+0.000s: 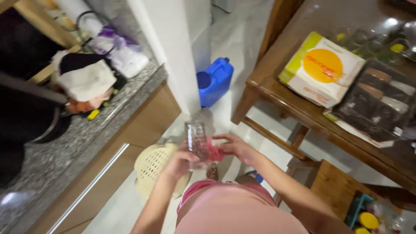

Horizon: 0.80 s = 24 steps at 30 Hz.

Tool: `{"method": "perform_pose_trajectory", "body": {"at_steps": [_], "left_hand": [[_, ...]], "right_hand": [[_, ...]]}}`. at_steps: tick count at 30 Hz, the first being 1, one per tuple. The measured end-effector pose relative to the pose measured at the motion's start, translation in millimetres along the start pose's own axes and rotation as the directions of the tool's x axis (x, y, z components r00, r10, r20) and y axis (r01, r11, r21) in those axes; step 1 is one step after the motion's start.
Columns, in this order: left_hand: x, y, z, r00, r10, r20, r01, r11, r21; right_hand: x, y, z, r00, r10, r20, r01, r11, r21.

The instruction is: The recorder uses a pink cloth to wipe and clean several small glass cups on a dining table and kitchen counter.

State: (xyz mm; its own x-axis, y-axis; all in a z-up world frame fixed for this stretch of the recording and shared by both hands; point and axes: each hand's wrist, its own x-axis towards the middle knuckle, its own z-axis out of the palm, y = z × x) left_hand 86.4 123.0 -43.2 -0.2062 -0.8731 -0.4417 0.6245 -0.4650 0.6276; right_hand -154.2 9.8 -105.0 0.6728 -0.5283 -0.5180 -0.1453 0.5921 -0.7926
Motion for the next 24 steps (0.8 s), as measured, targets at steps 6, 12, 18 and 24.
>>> {"method": "perform_pose_trajectory", "body": {"at_steps": [6,12,18,24], "left_hand": [[-28,-35,-38,0.988,0.141,-0.056,-0.143,0.989,-0.043],[-68,-41,-63,0.919,0.209,-0.333,-0.241,0.969,-0.058],[-90,-48,-77,0.942,0.293,-0.161,-0.309,0.947,-0.086],[-65,-69,-106,0.969,0.245,0.036,-0.246,0.969,0.028]], "right_hand": [[33,-4,27,0.889,-0.443,-0.120,0.369,0.845,-0.388],[25,-42,63,0.864,-0.501,0.036,0.470,0.781,-0.411],[-3,-93,128,0.930,-0.168,0.328,0.250,0.942,-0.225],[8,-119,131,0.734,-0.564,0.378,0.664,0.477,-0.577]]}}
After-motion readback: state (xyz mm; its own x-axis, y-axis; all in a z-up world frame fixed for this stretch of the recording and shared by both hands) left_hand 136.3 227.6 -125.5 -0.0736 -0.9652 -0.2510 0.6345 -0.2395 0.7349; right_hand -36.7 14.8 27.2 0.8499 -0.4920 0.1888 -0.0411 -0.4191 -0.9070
